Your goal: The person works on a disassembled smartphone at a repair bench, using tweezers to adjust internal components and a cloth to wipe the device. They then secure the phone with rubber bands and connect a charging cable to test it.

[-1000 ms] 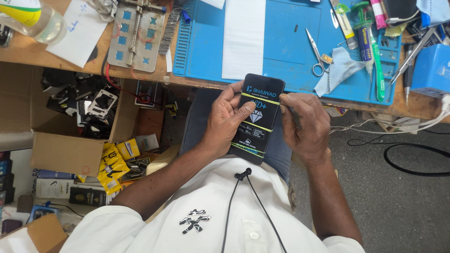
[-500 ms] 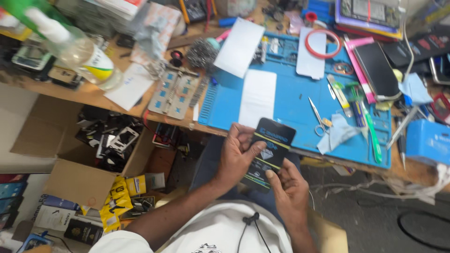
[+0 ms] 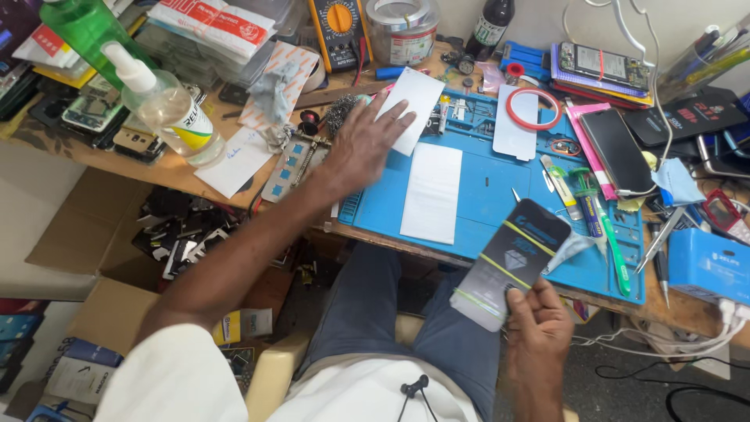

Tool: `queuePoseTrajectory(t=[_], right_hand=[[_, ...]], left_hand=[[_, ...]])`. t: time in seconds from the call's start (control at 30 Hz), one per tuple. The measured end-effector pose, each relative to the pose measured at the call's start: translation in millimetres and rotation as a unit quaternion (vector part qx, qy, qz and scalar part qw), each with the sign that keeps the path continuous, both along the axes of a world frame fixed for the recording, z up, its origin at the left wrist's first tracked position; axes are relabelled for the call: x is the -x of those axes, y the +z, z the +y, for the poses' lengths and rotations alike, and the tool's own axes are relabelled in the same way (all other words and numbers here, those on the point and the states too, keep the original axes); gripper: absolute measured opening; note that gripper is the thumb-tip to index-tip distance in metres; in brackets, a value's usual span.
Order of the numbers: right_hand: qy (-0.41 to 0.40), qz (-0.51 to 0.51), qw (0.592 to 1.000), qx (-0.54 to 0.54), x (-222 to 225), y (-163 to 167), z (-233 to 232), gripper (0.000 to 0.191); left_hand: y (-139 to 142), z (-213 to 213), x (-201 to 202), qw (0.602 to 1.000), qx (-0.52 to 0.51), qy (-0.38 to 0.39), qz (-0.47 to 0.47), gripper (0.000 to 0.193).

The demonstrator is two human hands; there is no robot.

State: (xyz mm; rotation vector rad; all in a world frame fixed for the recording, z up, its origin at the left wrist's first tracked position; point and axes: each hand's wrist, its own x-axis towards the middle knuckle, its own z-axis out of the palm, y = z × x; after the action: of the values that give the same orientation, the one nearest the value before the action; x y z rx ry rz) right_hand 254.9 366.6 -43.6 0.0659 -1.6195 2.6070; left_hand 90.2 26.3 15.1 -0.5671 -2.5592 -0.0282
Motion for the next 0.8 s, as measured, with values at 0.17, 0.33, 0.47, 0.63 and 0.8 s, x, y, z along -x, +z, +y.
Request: queuePoseTrajectory(t=[0.17,0.33,0.47,0.63,0.8], right_hand=[[-0.001,0.018,0.998,0.06,-15,0,23,0.02],[-0.08,-0.02,0.996,-0.032,0,7,33,0.028],[-0.084,0.018,0.996,-0.033,14,27,40,0.025],[0.002,0.077,0.997,-0.032,31,57,36,0.029],[0.01,0.086,0.996,-0.032,34,76,28,0.028]], left_hand=[[-7,-19,12,0.959,-0.278,-0.027,-0.052,0.03],[-2,-7,-37,0.495,-0.742,-0.185,-0.413,0.039],[10,-6,-37,0.579,-0.556,-0.182,-0.568,0.049],[42,-23,-7,0.859,-0.337,-0.048,-0.381,0.035],[56,-9,8,0.916,-0.17,-0.018,-0.362,0.024]])
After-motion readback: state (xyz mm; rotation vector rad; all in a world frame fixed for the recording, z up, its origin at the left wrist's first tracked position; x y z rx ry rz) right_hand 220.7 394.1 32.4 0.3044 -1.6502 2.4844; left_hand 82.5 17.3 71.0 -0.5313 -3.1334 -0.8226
